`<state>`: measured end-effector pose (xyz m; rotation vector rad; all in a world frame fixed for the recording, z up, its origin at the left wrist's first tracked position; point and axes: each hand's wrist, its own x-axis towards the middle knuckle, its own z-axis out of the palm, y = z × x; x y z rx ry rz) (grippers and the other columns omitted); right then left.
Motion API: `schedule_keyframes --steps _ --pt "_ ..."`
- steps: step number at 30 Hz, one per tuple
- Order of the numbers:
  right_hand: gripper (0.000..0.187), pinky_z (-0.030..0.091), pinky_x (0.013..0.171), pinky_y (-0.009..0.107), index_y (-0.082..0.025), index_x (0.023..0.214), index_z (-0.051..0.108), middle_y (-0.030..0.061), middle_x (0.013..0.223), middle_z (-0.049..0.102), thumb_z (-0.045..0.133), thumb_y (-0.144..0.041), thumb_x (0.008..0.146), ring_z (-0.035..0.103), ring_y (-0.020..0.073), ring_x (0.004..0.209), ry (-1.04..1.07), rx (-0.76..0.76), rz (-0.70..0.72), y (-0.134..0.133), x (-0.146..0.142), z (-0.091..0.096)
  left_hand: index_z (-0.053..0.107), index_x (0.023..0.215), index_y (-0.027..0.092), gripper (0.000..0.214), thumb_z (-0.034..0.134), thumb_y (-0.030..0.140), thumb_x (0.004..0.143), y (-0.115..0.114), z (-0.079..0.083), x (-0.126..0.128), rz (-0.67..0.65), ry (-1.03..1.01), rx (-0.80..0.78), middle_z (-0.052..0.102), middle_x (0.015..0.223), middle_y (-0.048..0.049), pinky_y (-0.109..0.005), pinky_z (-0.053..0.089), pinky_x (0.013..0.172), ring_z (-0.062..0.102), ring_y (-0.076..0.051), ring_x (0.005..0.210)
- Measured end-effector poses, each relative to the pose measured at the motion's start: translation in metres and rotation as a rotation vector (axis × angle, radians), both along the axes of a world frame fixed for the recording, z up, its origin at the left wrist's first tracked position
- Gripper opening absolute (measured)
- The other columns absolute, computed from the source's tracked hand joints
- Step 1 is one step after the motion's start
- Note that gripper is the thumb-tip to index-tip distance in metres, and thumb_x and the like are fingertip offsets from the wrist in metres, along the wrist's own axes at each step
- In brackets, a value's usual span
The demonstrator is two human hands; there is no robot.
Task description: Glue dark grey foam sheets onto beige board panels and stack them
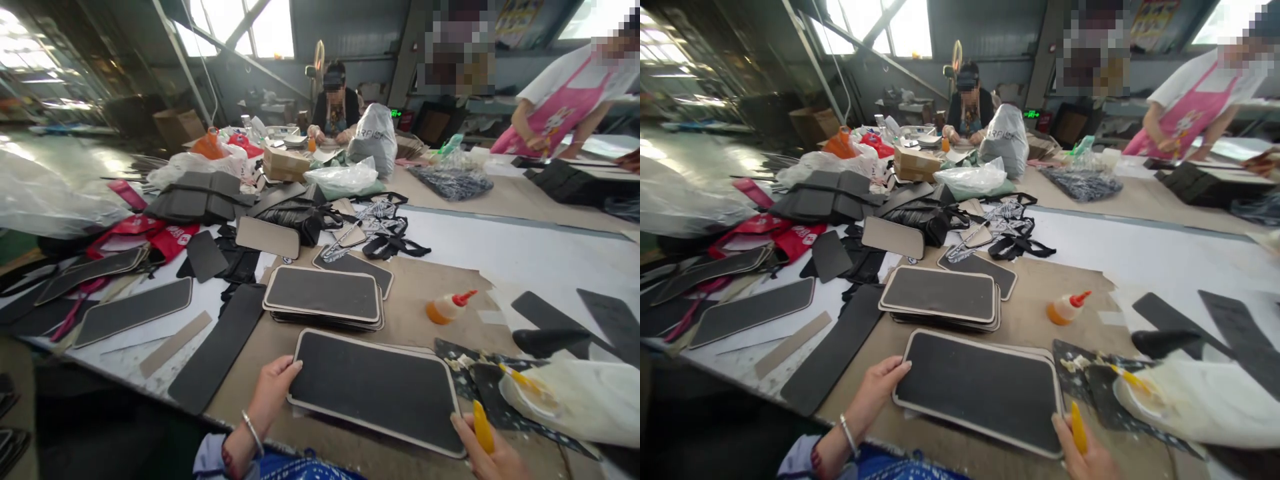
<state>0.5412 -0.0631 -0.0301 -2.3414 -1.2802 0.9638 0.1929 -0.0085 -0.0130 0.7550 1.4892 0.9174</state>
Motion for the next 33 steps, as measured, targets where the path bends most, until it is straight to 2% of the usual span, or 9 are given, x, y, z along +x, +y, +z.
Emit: schedule_keyframes --steps 3,5,8,12,16,19,24,29,33 --pt "0.043 0.042 0.053 0.027 -0.022 0.073 0.058 -0.0003 0.048 0.056 0.041 -0.061 0.067 0.056 0.0184 0.050 -0.028 0.124 0.058 0.048 -0.032 0.023 0.063 0.067 0.015 0.026 0.063 0.040 0.058 0.031 0.026 -0.026 0.041 0.003 0.091 0.063 0.063 -0.0007 -0.027 0.045 0.067 0.058 -0.018 0.069" --pt "0.040 0.041 0.054 0.027 -0.023 0.070 0.055 -0.0011 0.045 0.053 0.038 -0.059 0.070 0.055 0.0184 0.049 -0.032 0.243 0.121 0.084 -0.054 0.033 0.064 0.068 0.015 0.026 0.063 0.039 0.058 0.058 0.035 -0.043 0.075 0.059 0.180 0.063 0.063 -0.0003 -0.026 0.044 0.066 0.057 -0.016 0.068" --pt "0.039 0.040 0.052 0.027 -0.022 0.067 0.053 -0.0007 0.045 0.053 0.037 -0.057 0.071 0.054 0.0183 0.048 -0.037 0.343 0.174 0.130 -0.078 0.038 0.064 0.066 0.015 0.026 0.060 0.040 0.060 0.098 0.034 -0.063 0.099 0.196 0.284 0.061 0.059 0.0004 -0.024 0.042 0.059 0.055 -0.015 0.061" --pt "0.040 0.040 0.052 0.027 -0.021 0.070 0.054 0.0006 0.049 0.056 0.036 -0.057 0.070 0.057 0.0190 0.052 -0.054 0.325 0.203 0.167 -0.091 0.025 0.058 0.053 0.016 0.024 0.054 0.037 0.064 0.134 0.021 -0.075 0.061 0.514 0.297 0.050 0.047 0.0035 -0.023 0.034 0.050 0.047 -0.012 0.051" --pt "0.042 0.041 0.053 0.027 -0.020 0.072 0.055 0.0026 0.053 0.058 0.033 -0.055 0.071 0.058 0.0196 0.055 -0.135 0.266 0.255 0.178 -0.092 0.010 0.047 0.042 0.017 0.027 0.054 0.031 0.063 0.146 0.011 -0.077 0.050 0.607 0.257 0.038 0.041 0.0060 -0.023 0.026 0.048 0.037 -0.009 0.046" --pt "0.043 0.041 0.056 0.028 -0.020 0.075 0.056 0.0043 0.060 0.062 0.030 -0.053 0.075 0.060 0.0210 0.061 -0.255 0.239 0.321 0.177 -0.092 0.009 0.045 0.043 0.018 0.026 0.055 0.030 0.063 0.146 0.011 -0.079 0.037 0.637 0.231 0.036 0.041 0.0065 -0.023 0.025 0.049 0.034 -0.009 0.046" --pt "0.041 0.042 0.059 0.028 -0.020 0.077 0.058 0.0071 0.069 0.065 0.027 -0.047 0.082 0.061 0.0229 0.070 -0.479 0.210 0.441 0.175 -0.096 0.014 0.054 0.052 0.018 0.019 0.053 0.028 0.068 0.145 0.019 -0.082 0.003 0.686 0.209 0.046 0.047 0.0039 -0.023 0.029 0.053 0.042 -0.011 0.051" --pt "0.038 0.042 0.061 0.028 -0.018 0.082 0.060 0.0097 0.071 0.066 0.028 -0.037 0.086 0.063 0.0216 0.071 -0.632 0.150 0.455 0.174 -0.103 0.021 0.057 0.053 0.017 0.026 0.043 0.023 0.075 0.147 0.020 -0.092 -0.046 0.687 0.220 0.059 0.058 -0.0028 -0.025 0.032 0.058 0.051 -0.014 0.061" --pt "0.039 0.042 0.061 0.028 -0.016 0.079 0.060 0.0100 0.068 0.065 0.027 -0.036 0.086 0.063 0.0211 0.070 -0.666 0.142 0.445 0.170 -0.106 0.028 0.059 0.061 0.017 0.026 0.040 0.025 0.076 0.143 0.015 -0.102 -0.056 0.609 0.206 0.062 0.061 -0.0029 -0.023 0.036 0.056 0.054 -0.013 0.057"
